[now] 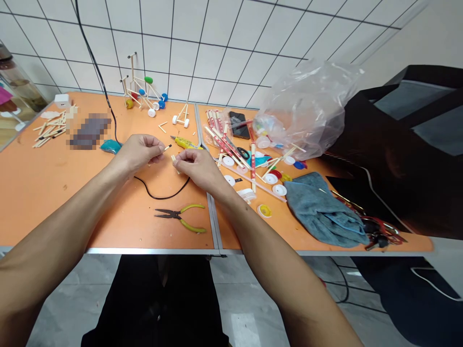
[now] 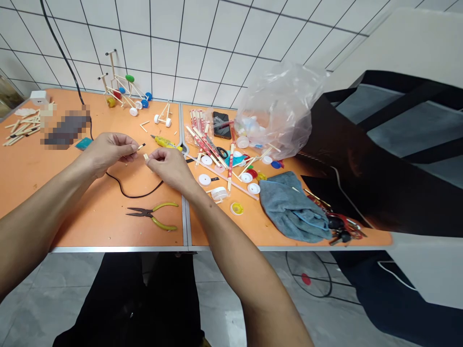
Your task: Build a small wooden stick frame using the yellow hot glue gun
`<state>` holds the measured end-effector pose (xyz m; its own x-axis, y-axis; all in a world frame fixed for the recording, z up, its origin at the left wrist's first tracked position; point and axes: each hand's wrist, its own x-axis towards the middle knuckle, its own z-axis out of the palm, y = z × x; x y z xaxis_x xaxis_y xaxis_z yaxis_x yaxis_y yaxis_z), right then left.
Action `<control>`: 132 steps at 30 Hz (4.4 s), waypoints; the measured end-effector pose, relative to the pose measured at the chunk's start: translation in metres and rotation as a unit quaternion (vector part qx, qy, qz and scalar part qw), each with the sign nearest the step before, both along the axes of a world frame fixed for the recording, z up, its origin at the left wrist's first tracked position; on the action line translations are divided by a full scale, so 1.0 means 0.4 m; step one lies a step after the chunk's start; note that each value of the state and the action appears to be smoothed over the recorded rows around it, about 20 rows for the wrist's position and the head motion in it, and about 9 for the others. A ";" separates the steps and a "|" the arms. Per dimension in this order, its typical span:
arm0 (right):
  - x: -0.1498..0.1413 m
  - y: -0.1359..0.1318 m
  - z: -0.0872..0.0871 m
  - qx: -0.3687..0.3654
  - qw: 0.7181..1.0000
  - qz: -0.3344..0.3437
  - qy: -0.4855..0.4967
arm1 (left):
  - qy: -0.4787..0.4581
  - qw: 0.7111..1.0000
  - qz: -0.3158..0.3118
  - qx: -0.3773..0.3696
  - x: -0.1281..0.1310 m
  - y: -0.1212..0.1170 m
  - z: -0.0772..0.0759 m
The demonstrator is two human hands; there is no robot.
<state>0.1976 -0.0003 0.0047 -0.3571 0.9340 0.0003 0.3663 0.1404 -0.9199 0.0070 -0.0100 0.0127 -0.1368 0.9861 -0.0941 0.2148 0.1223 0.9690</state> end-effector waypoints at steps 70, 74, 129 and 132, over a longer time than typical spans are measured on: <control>-0.006 0.026 -0.009 0.031 0.983 -0.068 0.169 | 0.089 0.988 0.031 0.124 -0.002 0.008 -0.060; -0.013 0.030 -0.017 0.048 0.979 -0.047 0.191 | -0.054 0.990 -0.019 0.133 0.026 -0.008 -0.042; 0.043 0.056 -0.014 -0.061 0.983 -0.143 -0.094 | -0.252 0.963 -0.087 -0.048 0.096 0.000 -0.085; 0.039 0.053 -0.011 -0.098 0.985 -0.134 -0.040 | -0.278 0.956 -0.070 -0.055 0.096 0.004 -0.083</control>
